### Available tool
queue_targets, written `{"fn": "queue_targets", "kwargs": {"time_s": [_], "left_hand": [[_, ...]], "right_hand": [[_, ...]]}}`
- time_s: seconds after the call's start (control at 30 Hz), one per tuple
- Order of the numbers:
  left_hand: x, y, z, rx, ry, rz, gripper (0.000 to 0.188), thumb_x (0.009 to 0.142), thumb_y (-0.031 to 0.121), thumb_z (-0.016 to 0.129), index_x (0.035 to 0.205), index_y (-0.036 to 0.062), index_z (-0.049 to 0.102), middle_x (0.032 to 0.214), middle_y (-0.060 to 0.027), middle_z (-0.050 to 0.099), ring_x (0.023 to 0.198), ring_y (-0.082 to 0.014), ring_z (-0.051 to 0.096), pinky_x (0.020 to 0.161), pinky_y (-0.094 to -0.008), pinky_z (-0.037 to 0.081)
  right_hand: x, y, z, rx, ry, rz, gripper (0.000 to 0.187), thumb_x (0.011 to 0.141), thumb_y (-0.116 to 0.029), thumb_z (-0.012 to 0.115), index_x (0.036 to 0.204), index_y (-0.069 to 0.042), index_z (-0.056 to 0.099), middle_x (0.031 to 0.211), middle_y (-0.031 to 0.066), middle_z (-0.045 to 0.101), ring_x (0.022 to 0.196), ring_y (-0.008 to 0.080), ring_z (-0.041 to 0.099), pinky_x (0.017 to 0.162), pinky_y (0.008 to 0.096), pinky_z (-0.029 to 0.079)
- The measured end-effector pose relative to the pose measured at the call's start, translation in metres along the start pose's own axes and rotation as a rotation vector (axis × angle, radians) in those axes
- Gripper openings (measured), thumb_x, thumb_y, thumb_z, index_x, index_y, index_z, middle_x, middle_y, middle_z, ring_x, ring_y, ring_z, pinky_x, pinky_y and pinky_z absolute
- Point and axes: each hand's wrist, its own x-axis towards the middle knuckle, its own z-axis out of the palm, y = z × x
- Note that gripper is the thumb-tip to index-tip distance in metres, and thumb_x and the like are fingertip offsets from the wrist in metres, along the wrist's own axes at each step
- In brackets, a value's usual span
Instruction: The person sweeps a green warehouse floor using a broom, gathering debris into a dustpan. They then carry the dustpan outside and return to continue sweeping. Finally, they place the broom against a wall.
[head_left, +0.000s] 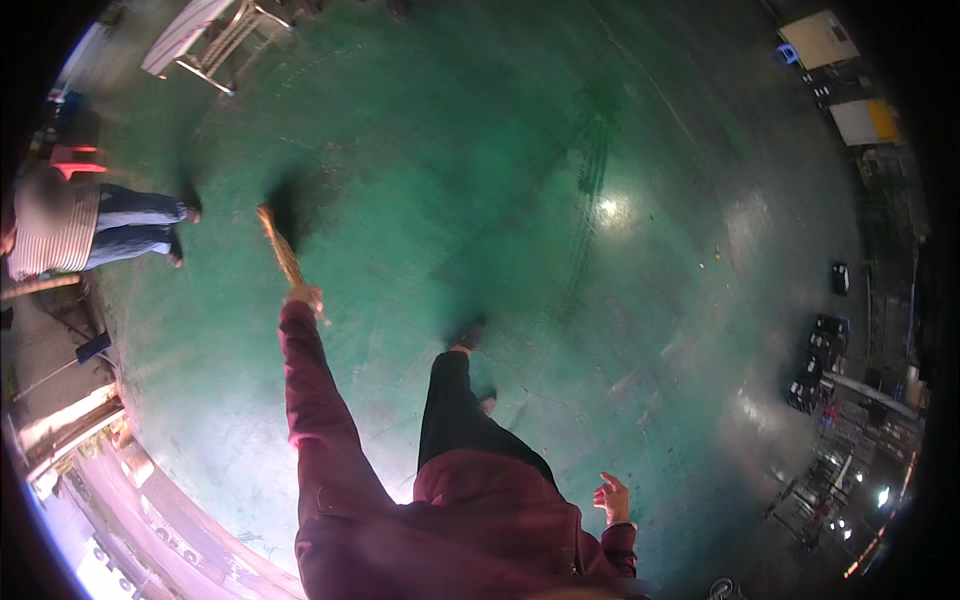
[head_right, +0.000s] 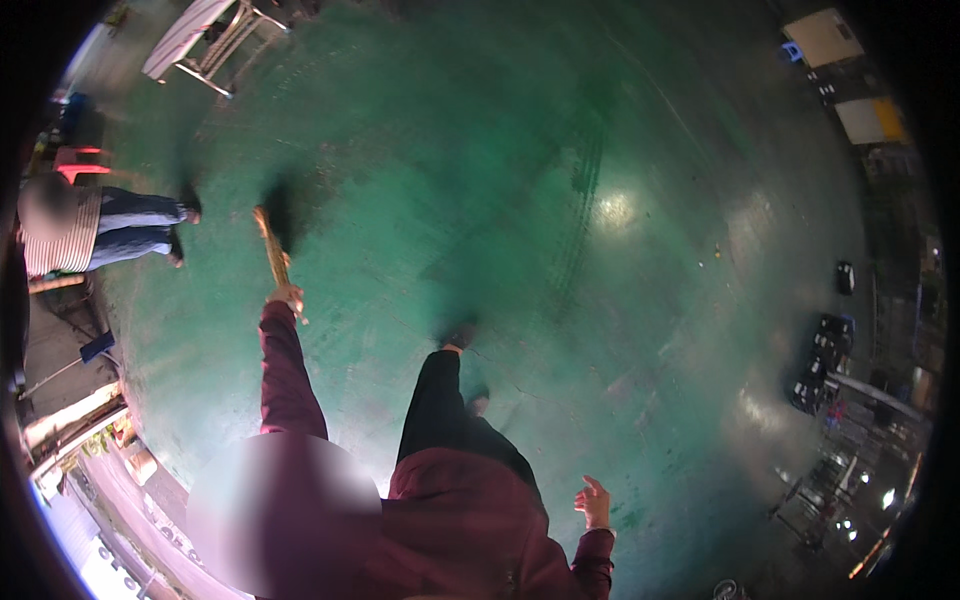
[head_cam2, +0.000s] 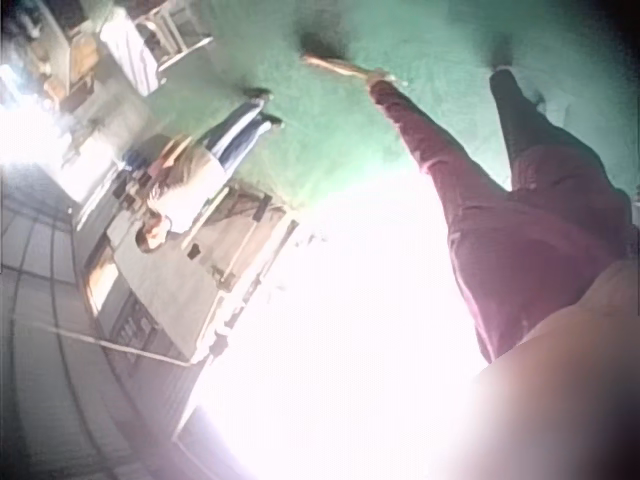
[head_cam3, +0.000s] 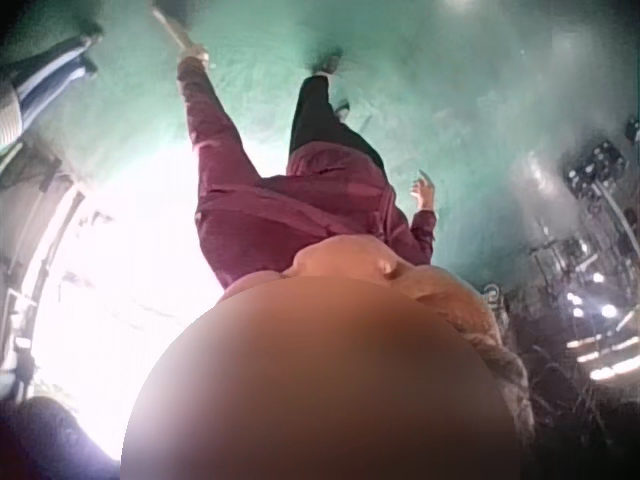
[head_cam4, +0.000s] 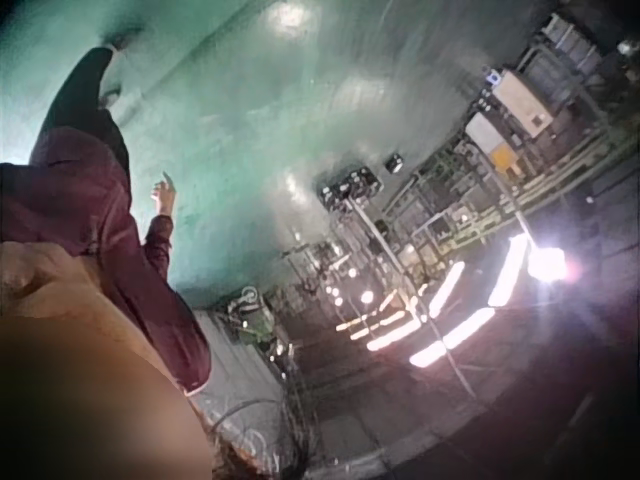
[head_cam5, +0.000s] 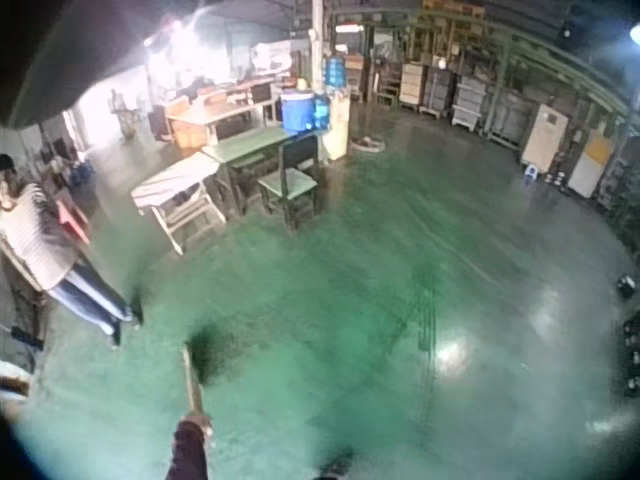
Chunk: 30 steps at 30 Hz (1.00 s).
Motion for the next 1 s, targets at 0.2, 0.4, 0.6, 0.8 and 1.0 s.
{"fn": "queue_targets", "kwargs": {"time_s": [0.2, 0.4, 0.6, 0.8, 1.0], "left_hand": [[0.061, 0.021, 0.159, 0.502, 0.135, 0.228, 0.015, 0.069, 0.018, 0.060, 0.072, 0.0055, 0.052, 0.060, -0.0076, 0.052, 0.053, -0.0210, 0.053, 0.047, -0.0353, 0.042], [-0.019, -0.017, 0.341, 0.864, 0.114, 0.254, 0.073, 0.072, 0.018, 0.054, 0.134, 0.0124, 0.016, 0.092, -0.0193, 0.057, 0.086, -0.0325, 0.058, 0.077, -0.0396, 0.044], [-0.171, -0.029, 0.451, 0.974, -0.433, 0.291, 0.086, 0.070, 0.012, 0.056, 0.136, 0.0198, 0.000, 0.103, -0.0245, 0.054, 0.094, -0.0336, 0.056, 0.082, -0.0398, 0.044], [-0.280, -0.028, 0.532, 0.147, -1.036, -0.226, 0.045, 0.067, 0.002, 0.060, 0.103, 0.0135, 0.036, 0.055, -0.0049, 0.046, 0.039, -0.0162, 0.045, 0.034, -0.0311, 0.037], [-0.347, -0.005, 0.471, 0.015, -1.337, -0.383, 0.027, 0.069, 0.001, 0.058, 0.082, 0.0108, 0.038, 0.050, 0.0035, 0.035, 0.035, -0.0066, 0.033, 0.030, -0.0225, 0.025]], "right_hand": [[-0.020, 0.003, 0.009, 0.007, 0.047, 0.086, 0.032, 0.082, -0.010, 0.044, 0.113, -0.008, 0.052, 0.065, 0.0054, 0.054, 0.052, 0.0119, 0.051, 0.046, 0.0249, 0.046], [-0.039, 0.000, 0.033, 0.092, 0.054, 0.049, 0.033, 0.083, -0.014, 0.044, 0.115, -0.008, 0.050, 0.066, 0.0042, 0.054, 0.056, 0.0118, 0.053, 0.049, 0.0250, 0.046], [-0.061, 0.043, 0.046, 0.283, 0.128, 0.074, 0.036, 0.081, -0.017, 0.046, 0.115, -0.007, 0.050, 0.066, 0.0043, 0.054, 0.057, 0.0122, 0.053, 0.049, 0.0244, 0.046], [-0.080, 0.134, 0.063, 0.357, 0.146, 0.182, 0.034, 0.082, -0.006, 0.044, 0.115, -0.007, 0.050, 0.067, 0.0064, 0.057, 0.054, 0.0131, 0.054, 0.048, 0.0263, 0.047], [-0.076, 0.225, 0.080, 0.572, 0.213, 0.134, 0.035, 0.080, -0.004, 0.041, 0.113, -0.004, 0.051, 0.062, 0.0064, 0.056, 0.048, 0.0116, 0.053, 0.041, 0.0230, 0.047]]}}
